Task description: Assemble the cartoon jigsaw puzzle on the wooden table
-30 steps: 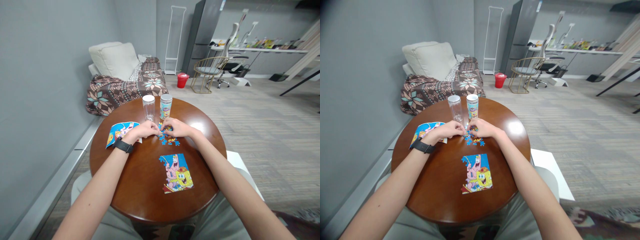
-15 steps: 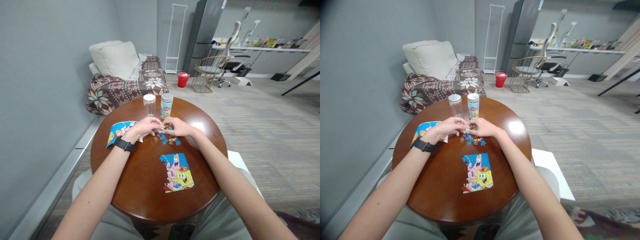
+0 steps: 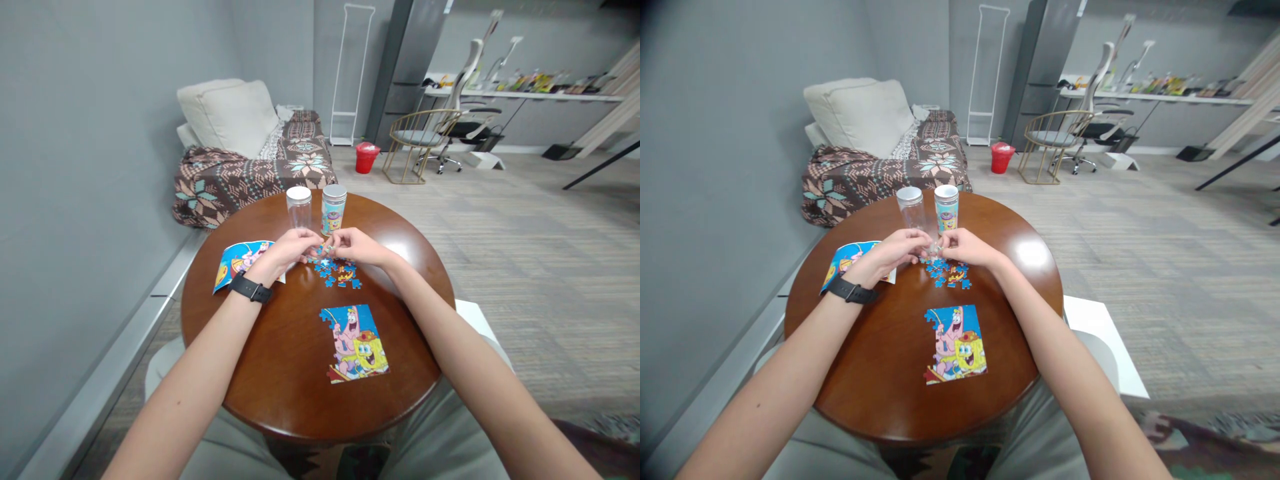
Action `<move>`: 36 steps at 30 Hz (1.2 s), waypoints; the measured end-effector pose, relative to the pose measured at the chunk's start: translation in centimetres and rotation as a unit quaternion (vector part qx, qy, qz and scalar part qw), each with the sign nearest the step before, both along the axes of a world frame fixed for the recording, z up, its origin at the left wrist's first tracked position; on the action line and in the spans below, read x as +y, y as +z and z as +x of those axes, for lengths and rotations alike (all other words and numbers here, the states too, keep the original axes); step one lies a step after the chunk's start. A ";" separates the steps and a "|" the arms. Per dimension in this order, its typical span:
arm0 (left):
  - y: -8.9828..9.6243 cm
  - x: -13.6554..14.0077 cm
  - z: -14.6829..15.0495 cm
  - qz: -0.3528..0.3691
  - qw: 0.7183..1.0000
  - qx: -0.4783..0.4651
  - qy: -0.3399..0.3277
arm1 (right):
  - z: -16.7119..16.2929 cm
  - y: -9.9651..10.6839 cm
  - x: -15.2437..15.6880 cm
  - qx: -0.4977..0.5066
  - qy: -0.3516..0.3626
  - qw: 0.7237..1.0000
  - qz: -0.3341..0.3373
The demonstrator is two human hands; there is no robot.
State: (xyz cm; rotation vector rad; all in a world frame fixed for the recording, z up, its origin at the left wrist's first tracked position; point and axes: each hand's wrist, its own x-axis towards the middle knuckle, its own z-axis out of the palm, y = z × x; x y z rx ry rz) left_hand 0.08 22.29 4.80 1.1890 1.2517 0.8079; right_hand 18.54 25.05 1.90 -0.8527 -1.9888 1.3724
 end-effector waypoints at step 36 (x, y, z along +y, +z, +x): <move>-0.1 -0.1 0.5 -0.001 1.000 0.015 -0.008 | 0.6 1.5 -0.6 -0.004 -0.030 0.992 -0.119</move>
